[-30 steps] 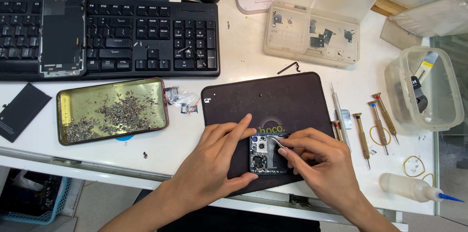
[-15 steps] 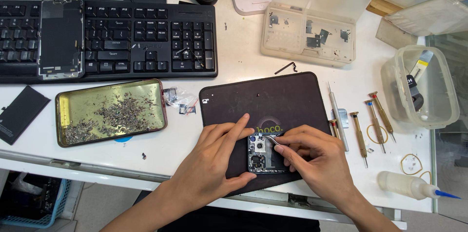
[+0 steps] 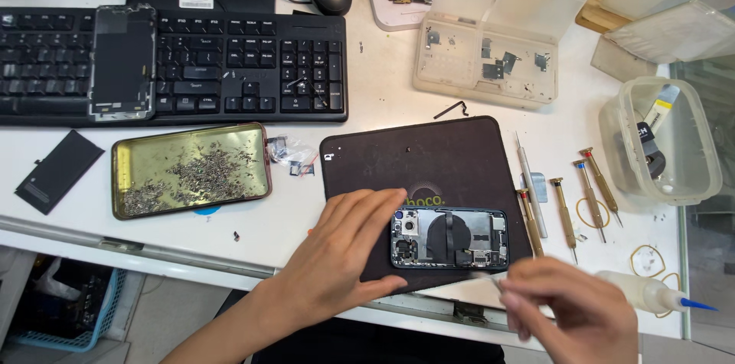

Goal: The person works on a disassembled smartphone placed on a work mat. They use tweezers and a screwdriver to manipulate small internal components, remove a metal bracket, and adjust parts near the camera module. The person also picks up and places small screws and parts on the desk.

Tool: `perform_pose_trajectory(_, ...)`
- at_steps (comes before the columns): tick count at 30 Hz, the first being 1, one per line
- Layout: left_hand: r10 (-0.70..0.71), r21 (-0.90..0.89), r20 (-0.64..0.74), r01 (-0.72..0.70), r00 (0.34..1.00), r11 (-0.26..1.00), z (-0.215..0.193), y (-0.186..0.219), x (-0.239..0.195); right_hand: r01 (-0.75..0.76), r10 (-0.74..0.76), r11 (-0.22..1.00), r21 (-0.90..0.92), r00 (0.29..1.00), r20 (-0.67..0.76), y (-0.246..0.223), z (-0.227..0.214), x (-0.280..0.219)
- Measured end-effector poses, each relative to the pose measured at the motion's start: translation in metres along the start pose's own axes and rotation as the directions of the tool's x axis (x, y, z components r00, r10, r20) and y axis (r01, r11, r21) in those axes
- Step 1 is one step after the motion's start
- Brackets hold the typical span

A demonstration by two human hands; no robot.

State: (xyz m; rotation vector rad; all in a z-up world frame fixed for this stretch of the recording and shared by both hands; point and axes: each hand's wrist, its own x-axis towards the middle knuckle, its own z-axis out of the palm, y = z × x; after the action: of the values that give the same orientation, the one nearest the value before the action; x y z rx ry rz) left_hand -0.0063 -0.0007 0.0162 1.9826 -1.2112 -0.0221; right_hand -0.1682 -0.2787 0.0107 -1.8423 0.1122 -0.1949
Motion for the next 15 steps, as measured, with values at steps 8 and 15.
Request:
perform_pose_trajectory(8,0.382,0.155,-0.027,-0.373,0.924,0.915,0.023,0.052,-0.024,-0.102,0.098,0.991,0.083,0.994,0.053,0.062,0.016,-0.046)
perform_pose_trajectory(15,0.325,0.132,-0.112,-0.31,0.939,0.942,0.026,0.062,-0.052,-0.205,0.187,0.971,0.119,0.972,0.145,0.072,0.037,-0.045)
